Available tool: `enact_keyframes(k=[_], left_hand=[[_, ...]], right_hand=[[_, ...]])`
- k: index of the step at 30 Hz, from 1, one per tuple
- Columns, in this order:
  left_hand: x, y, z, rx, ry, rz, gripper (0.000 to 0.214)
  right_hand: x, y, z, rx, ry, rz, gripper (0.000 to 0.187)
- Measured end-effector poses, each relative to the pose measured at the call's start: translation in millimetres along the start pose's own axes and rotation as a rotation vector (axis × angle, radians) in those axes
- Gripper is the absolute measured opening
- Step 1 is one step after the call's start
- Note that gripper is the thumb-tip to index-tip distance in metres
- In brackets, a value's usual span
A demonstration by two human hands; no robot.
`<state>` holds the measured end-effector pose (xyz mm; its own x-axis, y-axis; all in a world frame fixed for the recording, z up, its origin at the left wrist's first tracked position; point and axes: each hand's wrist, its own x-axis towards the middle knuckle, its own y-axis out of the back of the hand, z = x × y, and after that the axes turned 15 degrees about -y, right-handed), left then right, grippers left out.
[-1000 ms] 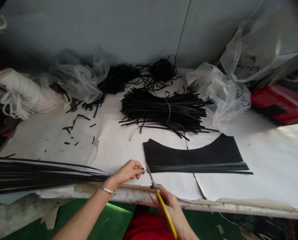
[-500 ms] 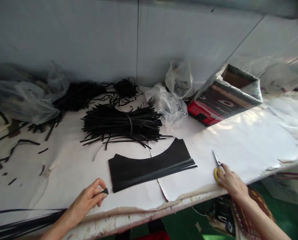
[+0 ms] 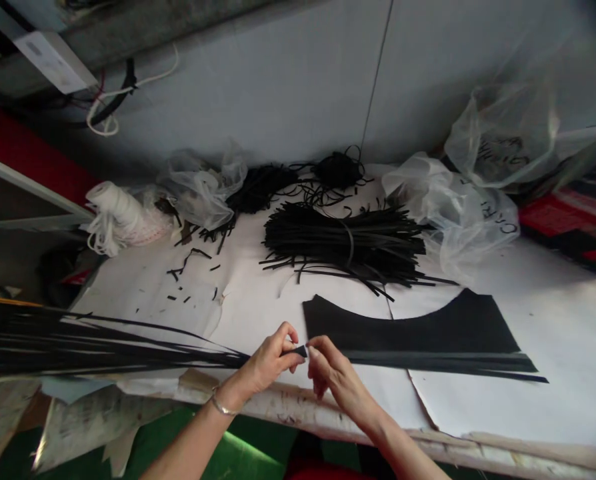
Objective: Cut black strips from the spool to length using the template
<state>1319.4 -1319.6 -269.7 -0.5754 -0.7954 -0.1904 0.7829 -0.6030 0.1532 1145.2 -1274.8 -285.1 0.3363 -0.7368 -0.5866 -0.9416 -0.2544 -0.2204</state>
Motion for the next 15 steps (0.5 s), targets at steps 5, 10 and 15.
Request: enact_keyframes(k=[5, 10, 15], left_hand=[[-3.3, 1.4, -3.2, -0.102, -0.032, 0.003, 0.024], [-5.6, 3.1, 1.0, -0.172, -0.030, -0.004, 0.025], [-9.2, -0.2, 13.2, -0.078, -0.010, -0.061, 0.024]], right_hand=[[14.8, -14.2, 4.8, 0.087, 0.092, -0.004, 0.040], [17.7, -19.6, 1.8, 0.155, 0.095, -0.035, 0.040], [14.6, -21.3, 7.6, 0.067, 0.123, 0.119, 0.038]])
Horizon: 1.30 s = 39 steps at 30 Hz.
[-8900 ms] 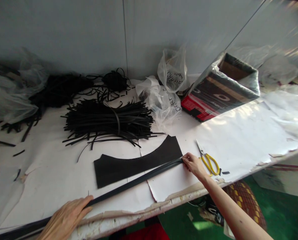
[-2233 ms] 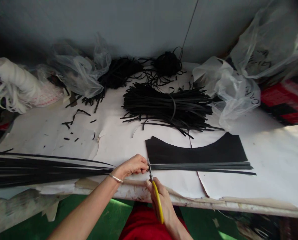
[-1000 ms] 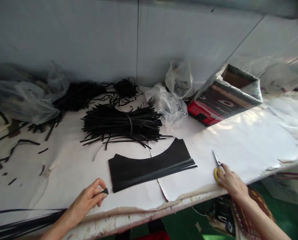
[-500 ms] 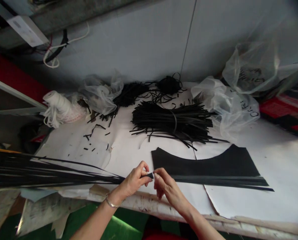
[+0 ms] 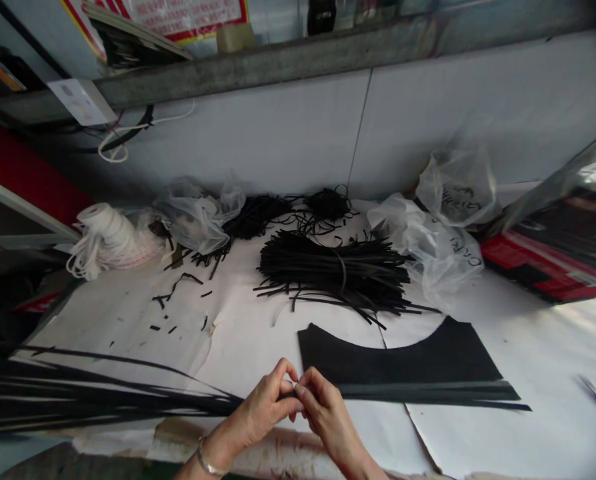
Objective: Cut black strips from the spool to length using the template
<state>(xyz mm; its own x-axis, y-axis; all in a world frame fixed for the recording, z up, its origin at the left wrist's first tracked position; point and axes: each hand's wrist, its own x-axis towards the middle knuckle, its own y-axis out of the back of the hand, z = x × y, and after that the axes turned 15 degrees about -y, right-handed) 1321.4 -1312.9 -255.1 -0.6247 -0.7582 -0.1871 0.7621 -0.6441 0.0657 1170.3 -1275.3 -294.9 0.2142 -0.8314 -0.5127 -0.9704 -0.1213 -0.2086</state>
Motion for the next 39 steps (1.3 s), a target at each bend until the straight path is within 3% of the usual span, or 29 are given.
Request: enact_keyframes(k=[6, 10, 13, 20, 23, 27, 29, 35, 39], left_hand=[[-5.2, -6.4, -2.7, 0.592, -0.048, -0.213, 0.035], [-13.9, -4.0, -24.4, 0.889, -0.129, -0.278, 0.028], [-21.8, -1.9, -44.2, 0.982, -0.186, -0.280, 0.033], [-21.2, -3.1, -62.7, 1.057, -0.128, -0.343, 0.057], [-18.5, 0.1, -72.4, 1.059, -0.087, -0.349, 0.053], [-15.2, 2.8, -84.3, 0.899, -0.067, -0.258, 0.040], [-9.0, -1.2, -78.0, 0.795, 0.028, -0.226, 0.037], [24.2, -18.1, -39.8, 0.507, 0.234, -0.339, 0.033], [32.6, -16.2, -43.2, 0.488, 0.302, -0.333, 0.032]], right_hand=[[-14.2, 23.6, 19.6, -0.119, 0.005, 0.206, 0.039], [-22.7, 59.2, 30.9, -0.108, -0.065, 0.286, 0.044], [-31.9, 92.7, 36.2, -0.106, -0.121, 0.300, 0.046], [-64.1, 168.2, 38.8, -0.144, -0.143, 0.408, 0.046], [-78.6, 201.5, 37.3, -0.173, -0.127, 0.459, 0.043], [-97.8, 251.6, 40.6, -0.190, -0.136, 0.513, 0.041], [-106.6, 276.3, 43.1, -0.192, -0.145, 0.529, 0.040], [-120.0, 335.0, 45.2, -0.224, -0.162, 0.582, 0.040], [-120.1, 358.6, 44.7, -0.272, -0.170, 0.636, 0.041]])
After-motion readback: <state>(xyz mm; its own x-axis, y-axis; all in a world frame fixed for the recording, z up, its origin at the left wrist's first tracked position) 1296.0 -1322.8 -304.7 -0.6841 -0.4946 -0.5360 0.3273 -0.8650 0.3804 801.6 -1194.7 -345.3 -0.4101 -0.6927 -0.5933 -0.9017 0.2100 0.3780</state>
